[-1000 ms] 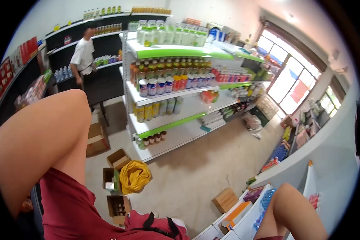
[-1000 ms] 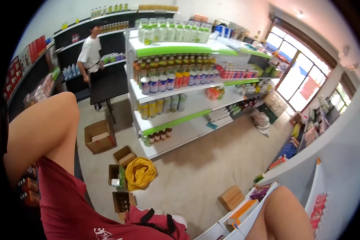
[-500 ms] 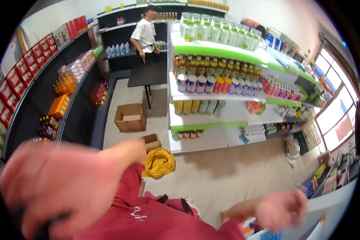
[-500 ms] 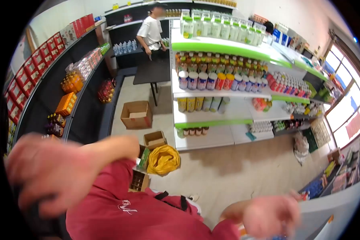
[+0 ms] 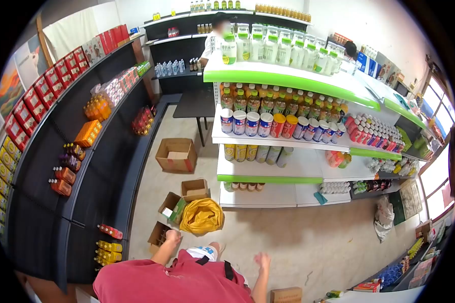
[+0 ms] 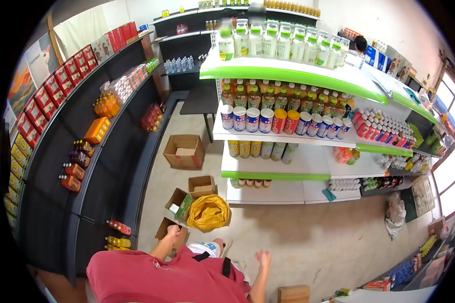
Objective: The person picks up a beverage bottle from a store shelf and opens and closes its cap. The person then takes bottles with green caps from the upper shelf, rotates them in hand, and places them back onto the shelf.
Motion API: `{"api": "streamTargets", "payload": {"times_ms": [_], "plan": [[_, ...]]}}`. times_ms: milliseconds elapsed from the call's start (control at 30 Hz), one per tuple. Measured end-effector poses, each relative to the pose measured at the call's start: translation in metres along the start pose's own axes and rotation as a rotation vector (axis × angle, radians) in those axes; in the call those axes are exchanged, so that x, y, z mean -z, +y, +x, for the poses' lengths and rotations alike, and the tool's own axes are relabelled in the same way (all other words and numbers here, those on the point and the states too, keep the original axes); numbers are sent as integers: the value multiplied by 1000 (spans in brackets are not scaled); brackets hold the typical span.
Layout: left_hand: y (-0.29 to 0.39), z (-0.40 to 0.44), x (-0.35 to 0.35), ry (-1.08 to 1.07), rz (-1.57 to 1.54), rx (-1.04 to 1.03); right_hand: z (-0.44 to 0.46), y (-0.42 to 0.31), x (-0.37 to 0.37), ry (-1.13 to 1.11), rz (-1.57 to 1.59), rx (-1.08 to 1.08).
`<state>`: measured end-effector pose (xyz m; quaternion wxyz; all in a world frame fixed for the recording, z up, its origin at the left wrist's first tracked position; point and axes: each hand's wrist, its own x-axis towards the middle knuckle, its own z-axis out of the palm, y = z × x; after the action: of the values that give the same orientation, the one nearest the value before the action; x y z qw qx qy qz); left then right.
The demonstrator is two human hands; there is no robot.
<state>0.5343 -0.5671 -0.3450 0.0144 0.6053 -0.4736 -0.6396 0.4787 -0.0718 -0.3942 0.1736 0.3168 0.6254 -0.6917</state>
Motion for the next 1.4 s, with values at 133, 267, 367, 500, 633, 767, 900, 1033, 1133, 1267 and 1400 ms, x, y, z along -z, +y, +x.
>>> {"api": "streamTargets", "payload": {"times_ms": [133, 267, 367, 500, 633, 767, 900, 1033, 1133, 1267, 1400], "plan": [[52, -33, -38, -88, -45, -223, 48, -124, -38, -43, -303, 356], [195, -90, -119, -114, 17, -1009, 33, -313, -113, -313, -818, 1019], [329, -181, -169, -247, -239, -1449, -26, -475, -187, -480, -770, 1276], [473, -280, -203, -313, -408, -1683, -117, -630, -286, -411, -438, 1558], [583, -313, -249, -568, -403, -1704, -131, -719, -379, -303, -81, 1695], [636, -314, -306, -530, -222, -1673, -97, -759, -457, -135, -31, 1775], [653, -317, -341, -426, -220, -1635, -74, -761, -483, -127, -52, 1656], [651, -317, -358, -360, -160, -1583, -74, -755, -485, -77, -120, 1744], [645, -320, -350, -385, -159, -1581, -70, -754, -484, -135, -160, 1665], [640, -314, -346, -228, -115, -1778, -73, -752, -481, 0, -293, 1776], [639, -314, -345, -258, -174, -1718, -76, -750, -480, -46, -207, 1790]]}}
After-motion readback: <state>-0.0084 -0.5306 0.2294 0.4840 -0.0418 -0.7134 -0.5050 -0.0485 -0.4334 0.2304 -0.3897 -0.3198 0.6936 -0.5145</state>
